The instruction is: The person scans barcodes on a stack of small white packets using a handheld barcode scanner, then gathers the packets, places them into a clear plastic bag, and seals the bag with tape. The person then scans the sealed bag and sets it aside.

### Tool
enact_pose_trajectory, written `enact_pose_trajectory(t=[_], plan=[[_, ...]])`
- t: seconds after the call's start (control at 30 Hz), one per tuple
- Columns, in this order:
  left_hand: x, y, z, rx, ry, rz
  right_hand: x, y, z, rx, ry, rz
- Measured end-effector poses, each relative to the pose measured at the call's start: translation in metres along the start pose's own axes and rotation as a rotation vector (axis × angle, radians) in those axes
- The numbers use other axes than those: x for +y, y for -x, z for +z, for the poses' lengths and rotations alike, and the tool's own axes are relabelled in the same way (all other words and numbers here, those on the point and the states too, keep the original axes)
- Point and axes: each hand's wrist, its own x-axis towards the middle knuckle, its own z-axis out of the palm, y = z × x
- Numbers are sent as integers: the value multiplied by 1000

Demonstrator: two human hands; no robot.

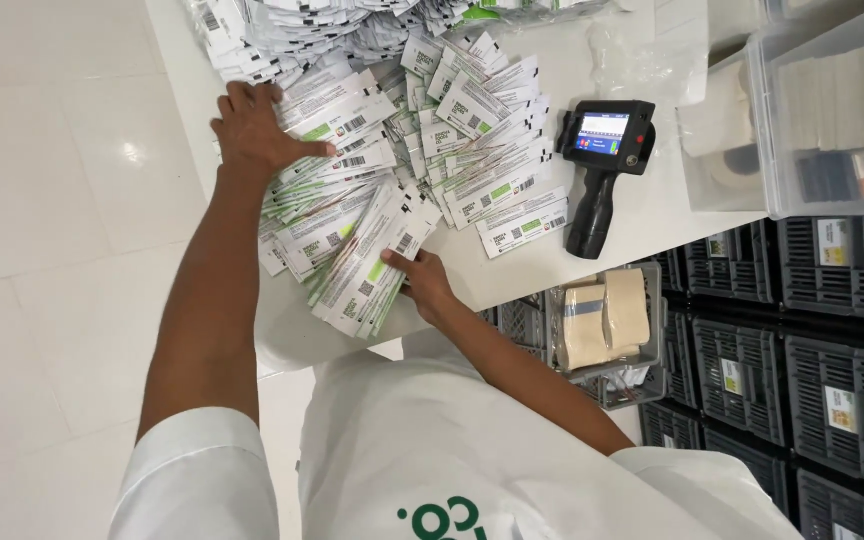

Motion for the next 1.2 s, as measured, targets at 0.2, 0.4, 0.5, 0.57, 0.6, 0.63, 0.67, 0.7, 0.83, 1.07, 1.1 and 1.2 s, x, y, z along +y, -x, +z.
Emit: enact_pose_trajectory(t=[0.2,0.4,0.5,0.57,0.6,0.63,0.67,0.7,0.83,1.07,1.1,1.2], plan=[[22,16,-20,-290,82,-84,-14,-3,17,-76,169,-74],[35,25,19,-253,95,-40,-25,4,23,-63,208,-49],[27,35,45,-326,268,-87,-23,14,23,-45,197,-72],[21,45,61,-346,301,-116,-21,17,21,-21,198,-62],[17,48,66,-354,337,-144,-22,17,23,-1,204,-63],[16,59,53,-351,334,-143,-14,12,16,-3,200,-66],[17,71,42,-339,441,-177,-6,6,7,15,148,-76],[17,83,31,-325,548,-212,2,1,-2,33,96,-86],[-19,109,13,-208,701,-317,9,-4,-37,71,111,-102],[27,175,-8,-291,977,-221,7,-11,-48,73,226,-224],[35,180,0,-327,986,-155,7,-9,-46,97,249,-247],[28,179,49,-285,640,-195,14,-7,-44,145,260,-255]])
